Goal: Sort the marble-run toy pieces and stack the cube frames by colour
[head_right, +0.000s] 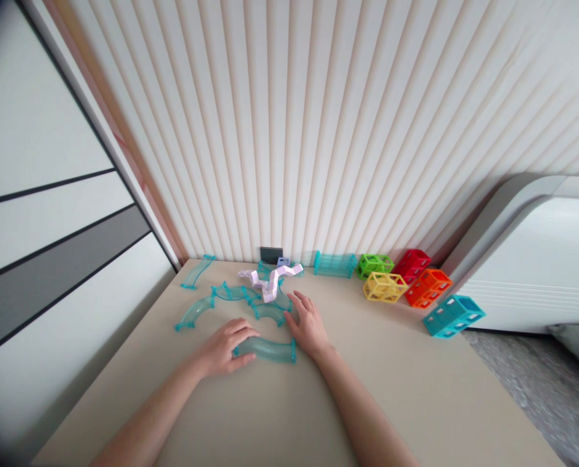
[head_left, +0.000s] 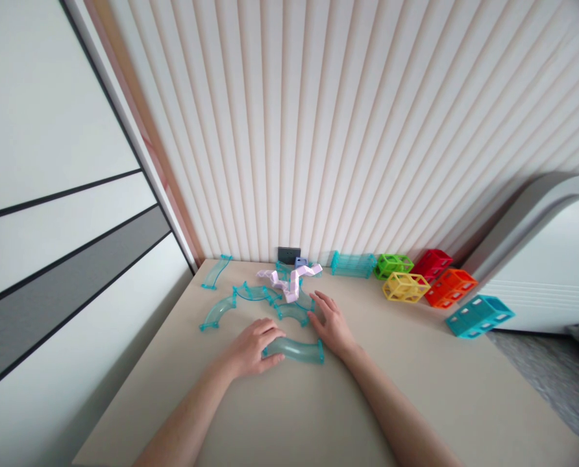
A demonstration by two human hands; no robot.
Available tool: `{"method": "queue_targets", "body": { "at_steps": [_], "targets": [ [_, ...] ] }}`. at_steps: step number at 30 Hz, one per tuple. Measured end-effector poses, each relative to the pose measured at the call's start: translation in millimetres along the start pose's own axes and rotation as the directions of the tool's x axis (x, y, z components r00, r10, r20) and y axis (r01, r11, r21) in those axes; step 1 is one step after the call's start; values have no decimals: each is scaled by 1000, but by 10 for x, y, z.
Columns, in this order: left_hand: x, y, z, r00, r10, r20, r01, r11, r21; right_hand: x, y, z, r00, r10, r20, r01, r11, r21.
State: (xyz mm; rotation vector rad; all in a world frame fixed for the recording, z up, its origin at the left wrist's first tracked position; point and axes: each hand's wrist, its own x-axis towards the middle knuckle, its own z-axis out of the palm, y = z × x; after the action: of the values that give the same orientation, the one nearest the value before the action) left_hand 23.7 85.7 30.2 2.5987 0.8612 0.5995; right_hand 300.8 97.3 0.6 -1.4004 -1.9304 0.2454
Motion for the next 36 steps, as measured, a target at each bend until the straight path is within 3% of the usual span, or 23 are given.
{"method": "queue_targets", "body": {
  "at_steps": [5,16,31,34,36],
  "targets": [
    [-4,-15,33,1000,9,-10,-10,1000,-15,37,40,37,1000,-9,1,9,998,67],
    [-15,-9,52,999,-32,23,32,999,-11,-18,30,-6,984,104,-142,-70,972,226],
    [-26,35,55,1000,12,10,-13,992,123,-47,76,11,996,69,-60,-63,993,99],
    [-41,-50,-35,993,107,-49,-98,983,157,-57,71,10,995,68,-78,-61,995,85],
    [-58,-204,-169,975,117,-190,-76,975,210,-79,60,-9,993,70,-100,-63,995,78]
  ]
}}
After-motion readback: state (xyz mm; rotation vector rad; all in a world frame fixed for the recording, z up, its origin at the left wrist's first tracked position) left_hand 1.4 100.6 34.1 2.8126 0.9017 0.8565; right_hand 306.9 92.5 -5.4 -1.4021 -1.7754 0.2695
